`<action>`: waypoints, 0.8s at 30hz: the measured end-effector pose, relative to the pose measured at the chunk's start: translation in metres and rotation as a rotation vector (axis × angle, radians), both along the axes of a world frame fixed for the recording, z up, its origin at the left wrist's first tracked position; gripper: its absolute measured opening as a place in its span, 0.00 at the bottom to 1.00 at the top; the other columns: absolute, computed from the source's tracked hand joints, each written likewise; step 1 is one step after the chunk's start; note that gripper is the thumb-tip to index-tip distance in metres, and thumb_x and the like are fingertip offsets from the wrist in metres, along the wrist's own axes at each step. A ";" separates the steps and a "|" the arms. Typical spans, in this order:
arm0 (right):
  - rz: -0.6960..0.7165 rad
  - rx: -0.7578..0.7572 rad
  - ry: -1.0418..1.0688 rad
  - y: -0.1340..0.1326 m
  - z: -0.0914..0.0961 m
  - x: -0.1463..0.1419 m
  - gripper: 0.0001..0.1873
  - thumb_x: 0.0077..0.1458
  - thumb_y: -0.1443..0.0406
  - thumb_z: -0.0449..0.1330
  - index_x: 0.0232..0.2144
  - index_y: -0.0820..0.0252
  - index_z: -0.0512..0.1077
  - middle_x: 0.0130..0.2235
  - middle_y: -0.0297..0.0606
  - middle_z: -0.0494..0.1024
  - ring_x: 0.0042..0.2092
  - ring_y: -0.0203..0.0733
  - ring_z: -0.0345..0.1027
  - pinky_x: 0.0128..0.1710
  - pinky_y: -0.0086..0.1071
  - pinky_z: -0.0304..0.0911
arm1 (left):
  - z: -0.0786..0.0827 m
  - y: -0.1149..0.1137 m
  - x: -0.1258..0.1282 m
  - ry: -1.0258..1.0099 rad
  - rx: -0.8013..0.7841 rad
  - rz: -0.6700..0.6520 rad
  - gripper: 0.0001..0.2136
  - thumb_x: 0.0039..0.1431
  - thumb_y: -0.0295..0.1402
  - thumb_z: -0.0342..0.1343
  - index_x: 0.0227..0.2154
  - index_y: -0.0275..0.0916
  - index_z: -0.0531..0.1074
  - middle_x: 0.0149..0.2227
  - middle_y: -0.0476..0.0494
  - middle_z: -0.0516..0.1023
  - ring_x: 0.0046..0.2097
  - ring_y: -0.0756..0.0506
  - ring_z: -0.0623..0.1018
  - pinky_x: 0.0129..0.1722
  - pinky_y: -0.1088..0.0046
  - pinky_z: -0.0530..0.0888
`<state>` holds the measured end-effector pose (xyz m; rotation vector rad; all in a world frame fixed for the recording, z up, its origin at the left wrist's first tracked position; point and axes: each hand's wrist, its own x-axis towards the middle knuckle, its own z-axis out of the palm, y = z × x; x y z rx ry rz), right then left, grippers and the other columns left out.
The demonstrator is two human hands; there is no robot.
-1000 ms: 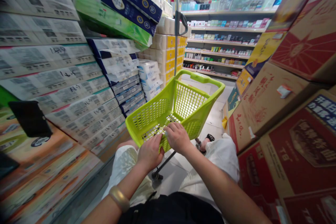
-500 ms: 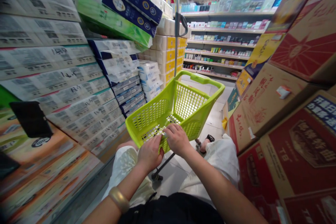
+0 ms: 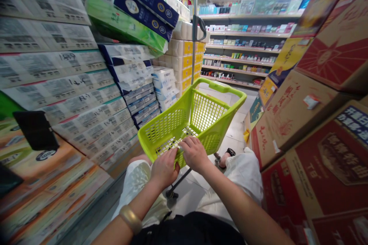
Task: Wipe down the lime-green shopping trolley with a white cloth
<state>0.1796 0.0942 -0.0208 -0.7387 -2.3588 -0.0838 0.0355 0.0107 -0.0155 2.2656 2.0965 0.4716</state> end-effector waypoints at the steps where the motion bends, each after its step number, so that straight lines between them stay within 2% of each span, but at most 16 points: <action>1: -0.021 -0.003 -0.008 0.006 0.002 0.005 0.18 0.52 0.74 0.55 0.45 0.59 0.72 0.43 0.43 0.74 0.49 0.48 0.62 0.51 0.40 0.60 | 0.000 0.000 0.000 -0.004 0.004 0.000 0.21 0.54 0.27 0.50 0.52 0.37 0.62 0.47 0.40 0.75 0.47 0.41 0.74 0.46 0.65 0.71; 4: -0.136 -0.024 0.010 0.023 0.008 0.018 0.17 0.53 0.74 0.54 0.44 0.59 0.73 0.44 0.44 0.73 0.48 0.48 0.62 0.51 0.41 0.60 | -0.001 0.000 0.000 -0.012 0.015 0.009 0.21 0.54 0.27 0.50 0.53 0.38 0.62 0.49 0.40 0.74 0.48 0.41 0.74 0.46 0.65 0.71; 7: -0.199 -0.034 0.058 0.019 0.007 0.016 0.17 0.52 0.75 0.53 0.43 0.59 0.74 0.43 0.44 0.73 0.49 0.48 0.62 0.52 0.41 0.60 | -0.001 0.000 0.003 -0.005 0.010 0.016 0.21 0.54 0.28 0.50 0.52 0.38 0.62 0.47 0.41 0.75 0.47 0.41 0.74 0.46 0.66 0.71; 11: -0.092 -0.005 0.045 -0.003 0.000 0.000 0.19 0.51 0.75 0.54 0.44 0.59 0.73 0.44 0.43 0.73 0.52 0.48 0.60 0.55 0.41 0.58 | -0.001 0.001 0.003 0.007 -0.004 0.010 0.21 0.54 0.28 0.50 0.52 0.37 0.63 0.46 0.40 0.75 0.47 0.41 0.74 0.45 0.65 0.71; 14: -0.007 0.000 -0.019 -0.003 0.002 0.000 0.18 0.52 0.75 0.54 0.44 0.58 0.72 0.44 0.42 0.73 0.50 0.47 0.62 0.53 0.40 0.59 | -0.001 0.000 0.000 -0.002 0.005 -0.001 0.21 0.53 0.28 0.51 0.52 0.37 0.63 0.46 0.39 0.75 0.47 0.41 0.74 0.45 0.66 0.70; 16: -0.020 -0.003 -0.047 0.008 0.007 0.009 0.16 0.54 0.74 0.54 0.44 0.58 0.73 0.43 0.42 0.74 0.48 0.47 0.63 0.51 0.39 0.60 | -0.002 -0.001 -0.002 -0.016 0.019 -0.006 0.21 0.53 0.27 0.51 0.52 0.38 0.63 0.46 0.40 0.75 0.47 0.42 0.74 0.46 0.66 0.70; 20: -0.163 -0.027 -0.016 0.028 0.014 0.024 0.15 0.54 0.74 0.54 0.42 0.60 0.74 0.43 0.45 0.74 0.47 0.48 0.63 0.50 0.40 0.60 | -0.004 -0.001 -0.001 -0.023 0.036 -0.001 0.20 0.54 0.27 0.50 0.52 0.38 0.63 0.46 0.40 0.75 0.46 0.41 0.74 0.45 0.66 0.70; 22: -0.185 -0.039 0.013 0.025 0.012 0.021 0.16 0.53 0.75 0.53 0.42 0.60 0.74 0.43 0.45 0.74 0.48 0.48 0.62 0.51 0.41 0.60 | -0.004 0.000 0.001 -0.024 0.031 0.001 0.20 0.54 0.27 0.50 0.52 0.38 0.63 0.45 0.40 0.75 0.46 0.41 0.74 0.44 0.65 0.70; 24: -0.142 -0.035 0.027 0.013 0.006 0.012 0.18 0.52 0.76 0.53 0.43 0.60 0.73 0.44 0.44 0.73 0.50 0.48 0.61 0.52 0.41 0.59 | -0.003 0.000 0.002 -0.023 0.022 -0.001 0.21 0.54 0.27 0.50 0.52 0.37 0.63 0.45 0.40 0.75 0.46 0.41 0.74 0.45 0.65 0.70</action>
